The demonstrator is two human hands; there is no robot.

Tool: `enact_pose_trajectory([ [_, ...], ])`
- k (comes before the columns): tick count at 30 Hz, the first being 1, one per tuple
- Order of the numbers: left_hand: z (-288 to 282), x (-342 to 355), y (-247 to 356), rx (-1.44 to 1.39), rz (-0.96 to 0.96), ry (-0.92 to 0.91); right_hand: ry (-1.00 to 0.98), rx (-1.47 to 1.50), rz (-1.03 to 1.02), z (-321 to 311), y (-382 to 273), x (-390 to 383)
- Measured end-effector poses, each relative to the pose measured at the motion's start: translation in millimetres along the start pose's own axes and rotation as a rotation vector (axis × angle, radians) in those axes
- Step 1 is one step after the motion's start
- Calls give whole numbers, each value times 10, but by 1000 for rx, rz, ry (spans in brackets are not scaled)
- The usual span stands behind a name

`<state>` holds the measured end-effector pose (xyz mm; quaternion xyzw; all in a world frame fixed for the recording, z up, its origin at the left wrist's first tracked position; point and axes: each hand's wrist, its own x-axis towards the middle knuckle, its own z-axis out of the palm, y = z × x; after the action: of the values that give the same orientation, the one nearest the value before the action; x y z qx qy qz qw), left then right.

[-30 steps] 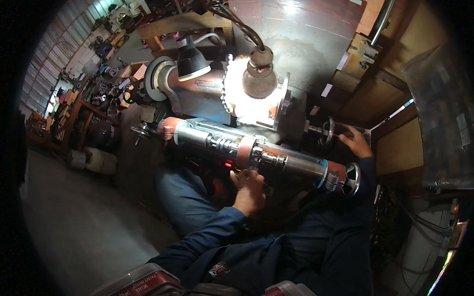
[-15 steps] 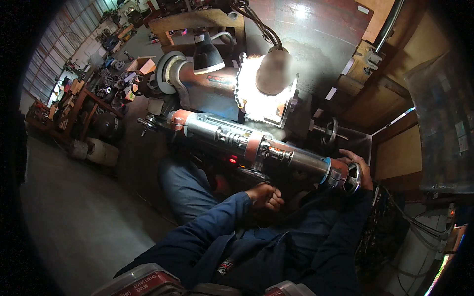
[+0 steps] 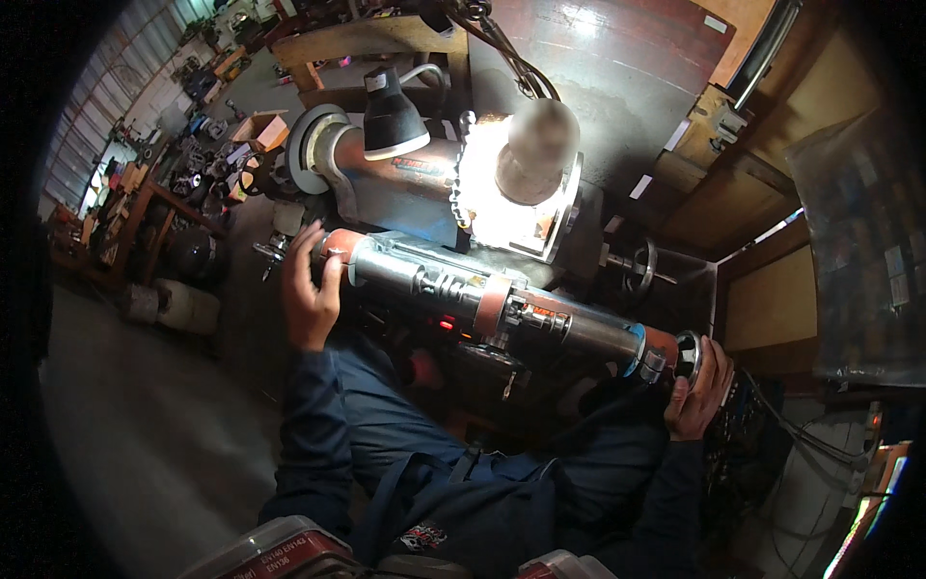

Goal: Operating an industrial grinding machine to resurface a cylindrical metal component.

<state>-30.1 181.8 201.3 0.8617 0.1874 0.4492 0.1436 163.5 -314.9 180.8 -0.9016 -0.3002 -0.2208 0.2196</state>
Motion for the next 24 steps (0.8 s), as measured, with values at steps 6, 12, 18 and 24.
enact_pose_trajectory([
  [6,495,-9,-367,-35,51,18,4,205,262,127,7,-313],
  [12,501,20,-421,-38,33,3,-89,1217,594,264,713,126],
  [18,566,180,-447,-88,-17,-49,-306,1820,515,424,608,421],
  [24,632,342,-468,-29,-47,-86,-329,1678,500,463,675,605],
])
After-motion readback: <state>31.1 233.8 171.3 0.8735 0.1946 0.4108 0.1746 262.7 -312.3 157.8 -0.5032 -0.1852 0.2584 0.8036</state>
